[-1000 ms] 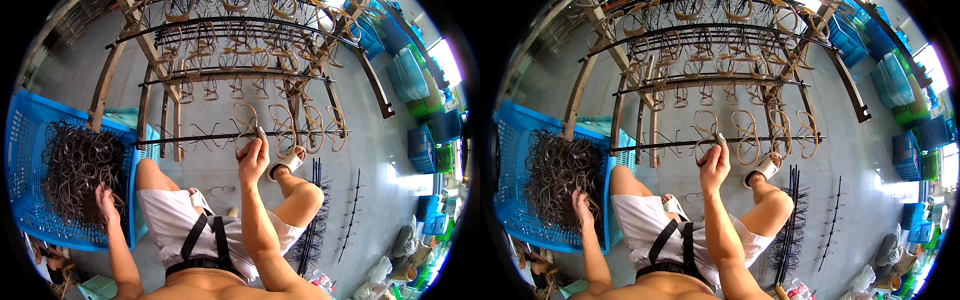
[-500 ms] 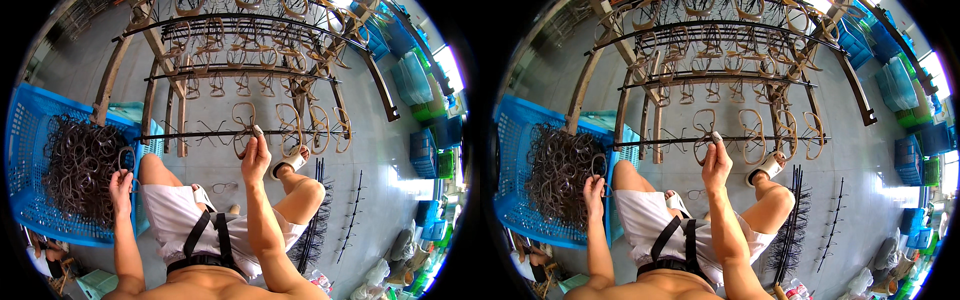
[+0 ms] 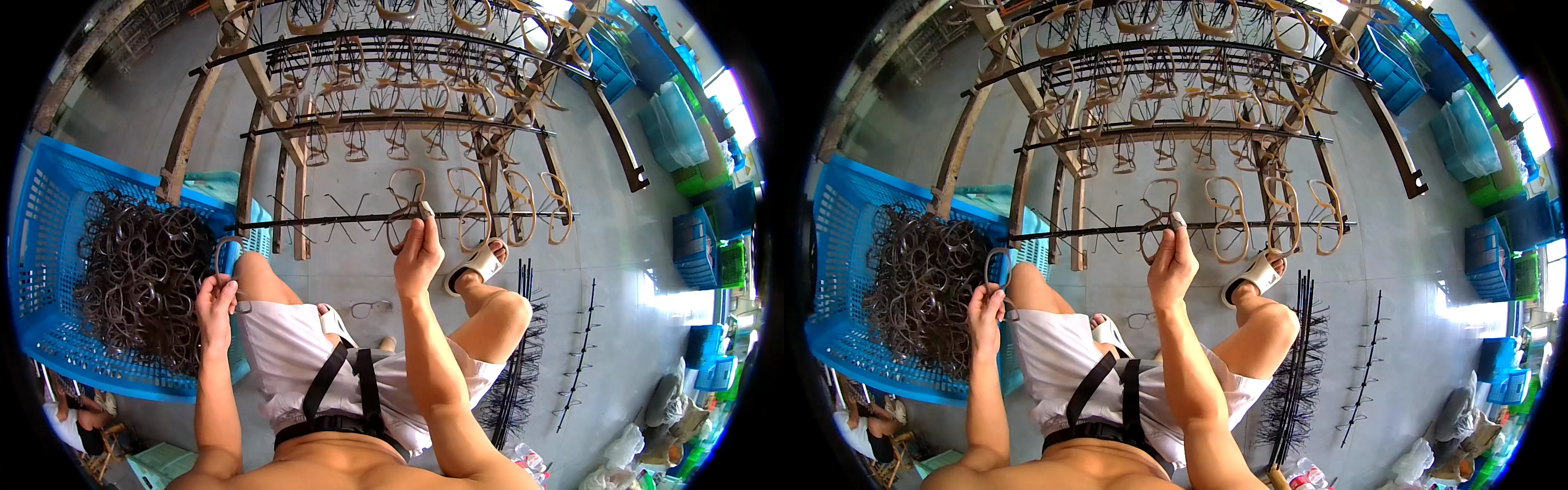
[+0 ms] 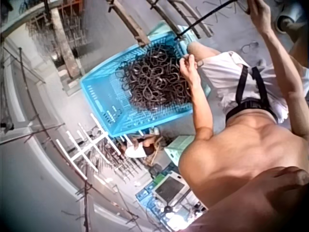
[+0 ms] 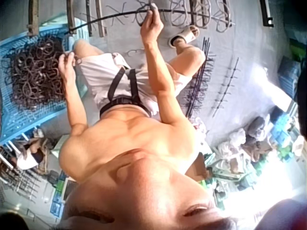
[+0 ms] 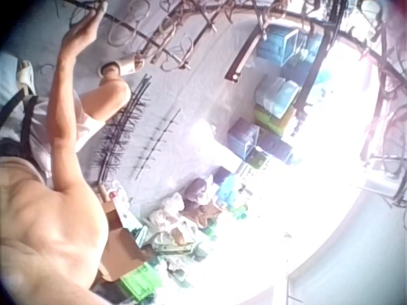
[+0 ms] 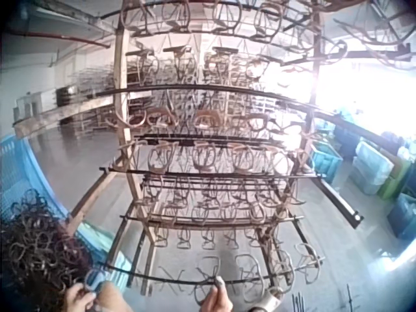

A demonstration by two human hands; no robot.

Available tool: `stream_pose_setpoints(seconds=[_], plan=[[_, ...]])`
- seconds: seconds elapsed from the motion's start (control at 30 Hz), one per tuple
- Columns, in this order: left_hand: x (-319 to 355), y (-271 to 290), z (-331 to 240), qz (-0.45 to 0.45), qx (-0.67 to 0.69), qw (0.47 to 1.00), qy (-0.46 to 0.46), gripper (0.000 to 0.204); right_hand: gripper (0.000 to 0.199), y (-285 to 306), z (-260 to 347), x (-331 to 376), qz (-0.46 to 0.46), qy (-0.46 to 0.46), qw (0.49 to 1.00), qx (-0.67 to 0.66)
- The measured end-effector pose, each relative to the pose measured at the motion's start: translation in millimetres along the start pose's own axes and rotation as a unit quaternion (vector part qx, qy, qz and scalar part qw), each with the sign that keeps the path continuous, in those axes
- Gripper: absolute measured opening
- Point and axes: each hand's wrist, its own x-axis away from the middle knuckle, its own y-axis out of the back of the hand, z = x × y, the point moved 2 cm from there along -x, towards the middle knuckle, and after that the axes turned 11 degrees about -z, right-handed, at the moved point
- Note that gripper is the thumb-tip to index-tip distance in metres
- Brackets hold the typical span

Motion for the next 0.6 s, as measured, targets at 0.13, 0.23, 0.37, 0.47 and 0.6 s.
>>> stream_pose_setpoints(seconds=[0.13,0.23,0.37,0.47,0.6], plan=[[4.6,-4.7,2.2,0.021,0.019,1.0,0.008,0.016,0.023,-4.9,6.3,5.3,0.025,-0.015,0.999,-0.042],[6.6,-9.3,-3.0,0.044,0.032,0.999,0.003,0.016,0.023,-10.7,5.2,9.0,0.012,0.001,1.0,-0.009],[13.6,-18.0,-9.7,0.055,0.038,0.998,0.006,0.018,0.024,-8.9,4.6,6.9,-0.009,0.001,1.0,0.011],[20.5,-25.9,-12.5,0.072,0.034,0.997,0.016,0.019,0.025,-7.2,9.8,2.7,-0.02,-0.034,0.999,-0.014],[35.7,-38.0,-24.1,0.18,-0.022,0.983,0.044,0.016,0.028,6.1,1.1,-4.0,0.017,-0.007,0.997,0.073]])
